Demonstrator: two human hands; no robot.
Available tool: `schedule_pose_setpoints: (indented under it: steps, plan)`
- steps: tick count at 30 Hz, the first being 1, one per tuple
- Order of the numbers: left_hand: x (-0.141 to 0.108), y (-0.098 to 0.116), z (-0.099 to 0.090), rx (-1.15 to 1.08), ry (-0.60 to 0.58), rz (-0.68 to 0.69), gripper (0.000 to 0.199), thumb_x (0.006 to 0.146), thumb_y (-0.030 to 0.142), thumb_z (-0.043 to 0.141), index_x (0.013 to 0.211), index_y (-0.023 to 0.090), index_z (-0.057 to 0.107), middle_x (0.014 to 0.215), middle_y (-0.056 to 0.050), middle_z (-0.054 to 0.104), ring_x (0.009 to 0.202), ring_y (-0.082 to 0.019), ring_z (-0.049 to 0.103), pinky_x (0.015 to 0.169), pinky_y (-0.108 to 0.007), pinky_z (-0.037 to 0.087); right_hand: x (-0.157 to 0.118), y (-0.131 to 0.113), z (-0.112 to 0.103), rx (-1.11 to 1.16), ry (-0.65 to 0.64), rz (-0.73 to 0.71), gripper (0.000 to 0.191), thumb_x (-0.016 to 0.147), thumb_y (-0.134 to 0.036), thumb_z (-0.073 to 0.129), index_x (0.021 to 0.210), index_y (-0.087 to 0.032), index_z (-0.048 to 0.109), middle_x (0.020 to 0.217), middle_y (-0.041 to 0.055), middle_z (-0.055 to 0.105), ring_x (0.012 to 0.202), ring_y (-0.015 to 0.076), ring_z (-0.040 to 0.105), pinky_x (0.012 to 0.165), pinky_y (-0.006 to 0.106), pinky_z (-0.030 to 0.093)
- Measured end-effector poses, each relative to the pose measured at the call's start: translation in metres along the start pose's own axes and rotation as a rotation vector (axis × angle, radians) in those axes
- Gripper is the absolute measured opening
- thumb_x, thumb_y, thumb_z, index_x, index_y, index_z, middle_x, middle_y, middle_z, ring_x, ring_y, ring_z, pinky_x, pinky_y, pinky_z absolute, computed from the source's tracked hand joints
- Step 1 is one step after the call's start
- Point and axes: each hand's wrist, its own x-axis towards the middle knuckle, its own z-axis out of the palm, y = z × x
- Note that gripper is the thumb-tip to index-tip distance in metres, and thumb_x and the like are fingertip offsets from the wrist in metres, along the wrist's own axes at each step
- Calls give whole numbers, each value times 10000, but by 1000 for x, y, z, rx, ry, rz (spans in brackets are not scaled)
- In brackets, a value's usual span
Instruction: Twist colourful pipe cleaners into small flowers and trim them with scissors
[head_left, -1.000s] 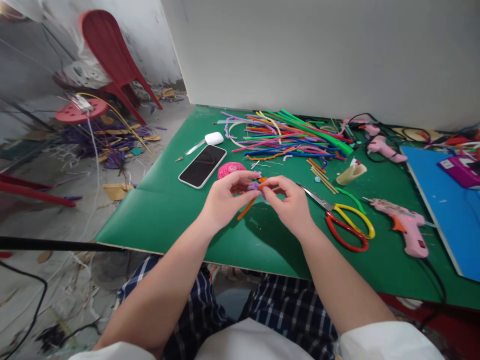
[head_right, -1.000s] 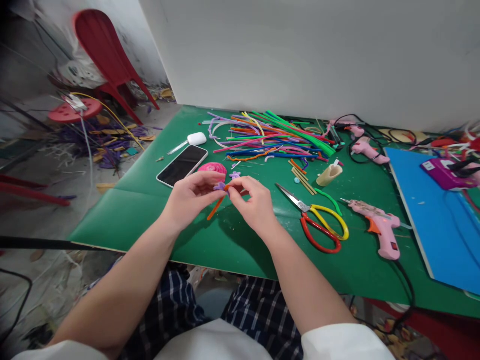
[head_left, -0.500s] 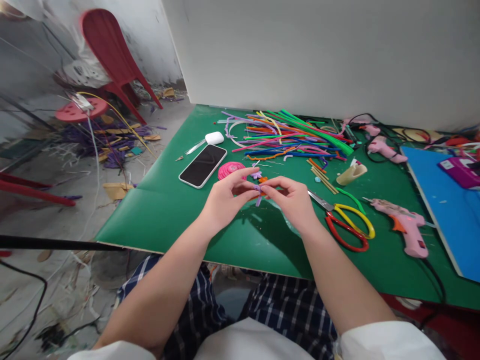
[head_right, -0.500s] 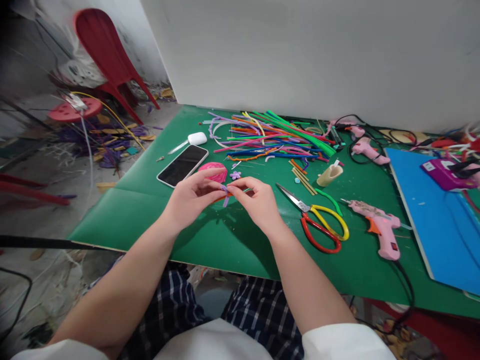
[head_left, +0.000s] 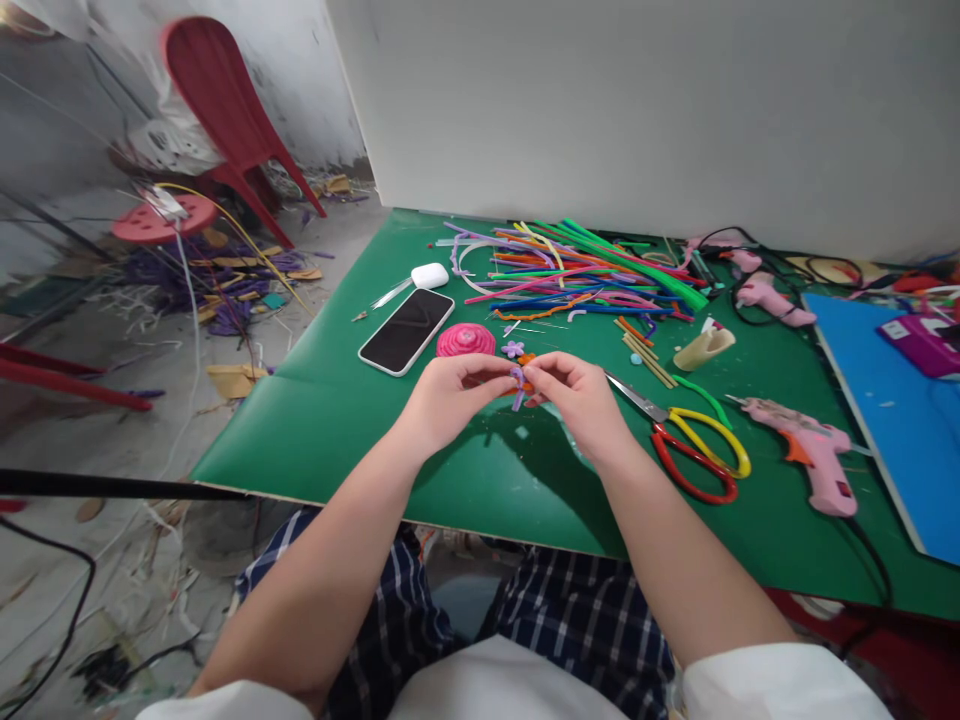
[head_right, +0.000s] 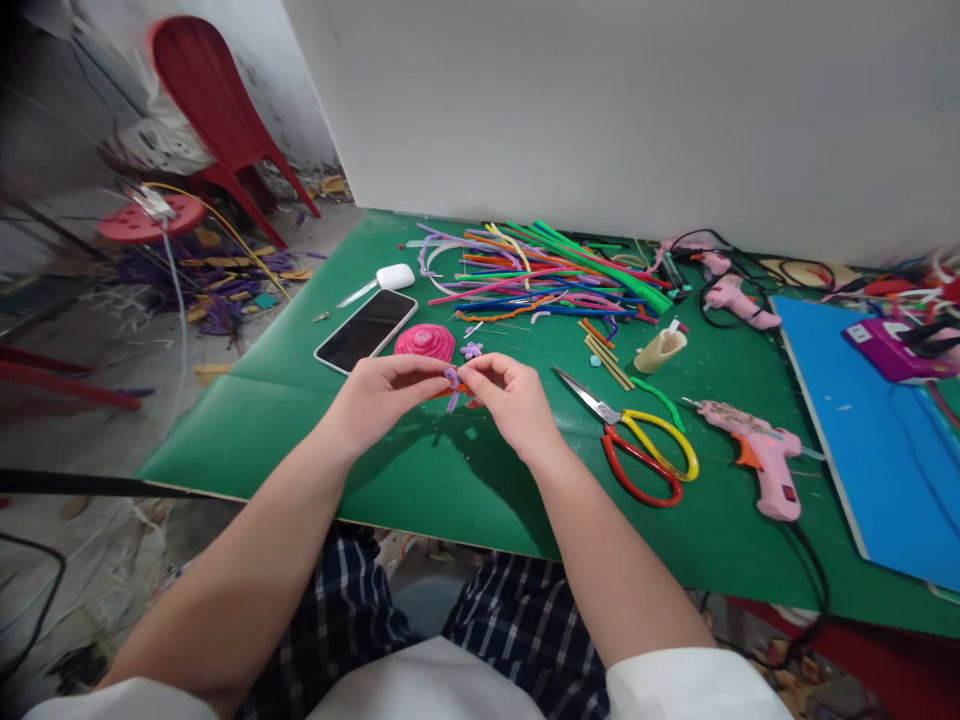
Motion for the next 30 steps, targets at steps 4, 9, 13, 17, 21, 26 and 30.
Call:
schedule_pose_setpoints:
  steps: [4,9,13,17,21,26,30]
  plan:
    - [-2,0,1,57,0,78,329,724,271,643,1040,184,617,750,-13,672,697,-144,635,691,-275,516,-1,-3,0,-68,-26,-19,212,701,-365,656,820,-190,665,768,14,658,680,128,594,599,259,500]
    - [-4,0,1,191,-5,140,335,759,223,586,1094,202,579,796,-9,673,726,-136,627,749,-280,497,-2,-3,2,-103,-38,-14,210,697,-381,650,759,-181,644,719,7,635,618,118,573,596,271,490]
    - [-6,3,3,274,12,163,338,764,222,574,1102,212,580,822,-3,679,752,-137,630,784,-281,492,-2,-1,4,-27,-57,0,188,725,-370,627,761,-187,613,691,-11,594,582,103,552,587,264,478]
    - [-8,6,3,315,17,173,324,759,224,578,1083,215,591,805,2,681,744,-135,628,775,-275,491,-3,0,7,53,-74,41,180,729,-363,629,743,-186,594,650,-29,553,554,86,524,571,244,466]
    - [-7,4,3,305,23,168,322,757,229,584,1077,209,608,793,3,684,714,-127,622,751,-264,494,-2,-1,8,98,-55,91,190,692,-363,664,735,-186,610,656,-27,576,553,83,529,568,238,471]
    - [-5,3,3,295,99,171,287,766,273,583,1039,213,647,836,-9,702,751,-148,633,729,-270,493,0,-2,4,161,-44,178,247,647,-364,700,805,-180,651,784,13,647,661,105,586,653,264,504]
    - [-3,3,2,370,117,127,241,764,337,582,944,218,688,851,-20,712,748,-167,633,680,-273,481,1,-1,2,97,-15,153,215,639,-346,706,744,-169,645,660,-10,619,617,101,574,668,271,492]
